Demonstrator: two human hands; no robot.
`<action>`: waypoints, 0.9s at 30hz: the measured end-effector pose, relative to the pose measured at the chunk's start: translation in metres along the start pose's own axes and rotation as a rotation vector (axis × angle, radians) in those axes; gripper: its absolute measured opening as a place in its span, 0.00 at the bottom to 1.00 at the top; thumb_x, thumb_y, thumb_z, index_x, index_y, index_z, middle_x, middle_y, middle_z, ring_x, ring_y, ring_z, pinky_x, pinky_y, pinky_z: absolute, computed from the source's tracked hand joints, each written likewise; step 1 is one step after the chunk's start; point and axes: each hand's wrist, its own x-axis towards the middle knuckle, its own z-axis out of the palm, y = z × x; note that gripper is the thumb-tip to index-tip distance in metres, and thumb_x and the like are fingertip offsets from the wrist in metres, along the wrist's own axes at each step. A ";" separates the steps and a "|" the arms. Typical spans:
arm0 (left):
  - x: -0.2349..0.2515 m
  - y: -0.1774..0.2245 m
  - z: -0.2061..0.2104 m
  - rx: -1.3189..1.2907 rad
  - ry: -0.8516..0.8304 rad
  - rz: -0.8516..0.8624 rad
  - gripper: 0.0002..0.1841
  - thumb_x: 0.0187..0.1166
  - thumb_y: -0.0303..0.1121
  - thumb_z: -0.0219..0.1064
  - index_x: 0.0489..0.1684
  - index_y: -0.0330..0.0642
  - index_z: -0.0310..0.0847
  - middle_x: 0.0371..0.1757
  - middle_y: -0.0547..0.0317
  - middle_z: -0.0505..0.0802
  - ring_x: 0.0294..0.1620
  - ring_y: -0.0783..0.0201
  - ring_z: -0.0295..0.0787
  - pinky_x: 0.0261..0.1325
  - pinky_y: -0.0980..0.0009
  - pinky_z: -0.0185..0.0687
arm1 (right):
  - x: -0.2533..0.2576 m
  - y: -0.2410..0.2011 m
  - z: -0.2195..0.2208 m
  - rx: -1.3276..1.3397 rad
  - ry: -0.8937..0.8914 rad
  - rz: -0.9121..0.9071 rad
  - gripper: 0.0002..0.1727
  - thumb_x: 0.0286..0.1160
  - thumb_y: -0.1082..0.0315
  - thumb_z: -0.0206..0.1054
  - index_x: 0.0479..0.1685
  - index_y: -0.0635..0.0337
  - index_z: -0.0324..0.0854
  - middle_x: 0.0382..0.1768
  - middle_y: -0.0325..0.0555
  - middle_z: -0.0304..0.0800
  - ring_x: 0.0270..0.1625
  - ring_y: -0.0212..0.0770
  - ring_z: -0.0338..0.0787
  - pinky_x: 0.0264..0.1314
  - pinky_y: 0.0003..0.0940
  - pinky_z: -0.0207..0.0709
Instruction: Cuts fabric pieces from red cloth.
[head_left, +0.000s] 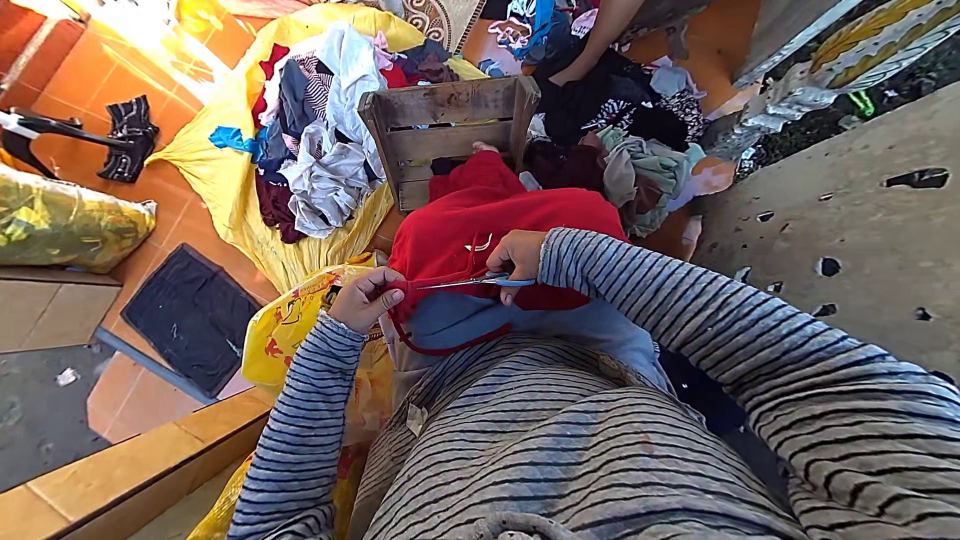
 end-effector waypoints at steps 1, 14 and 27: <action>0.001 0.000 -0.001 0.004 0.000 0.006 0.04 0.76 0.29 0.70 0.42 0.40 0.86 0.39 0.76 0.93 0.41 0.83 0.88 0.50 0.79 0.86 | 0.000 0.000 0.000 0.005 0.005 -0.005 0.19 0.65 0.58 0.83 0.29 0.67 0.85 0.23 0.43 0.80 0.29 0.33 0.75 0.37 0.34 0.69; 0.006 0.016 -0.005 -0.015 0.039 -0.085 0.10 0.66 0.16 0.73 0.41 0.38 0.89 0.37 0.71 0.96 0.37 0.80 0.91 0.48 0.79 0.88 | 0.009 -0.010 -0.015 -0.052 -0.020 -0.010 0.21 0.60 0.55 0.86 0.26 0.64 0.84 0.24 0.42 0.80 0.29 0.36 0.77 0.37 0.38 0.70; 0.008 0.029 -0.007 0.105 0.085 -0.125 0.06 0.67 0.18 0.74 0.37 0.37 0.90 0.34 0.67 0.95 0.33 0.76 0.91 0.41 0.76 0.91 | 0.016 -0.021 0.002 -0.044 0.105 -0.058 0.22 0.57 0.53 0.87 0.29 0.65 0.86 0.25 0.43 0.84 0.30 0.36 0.81 0.38 0.37 0.75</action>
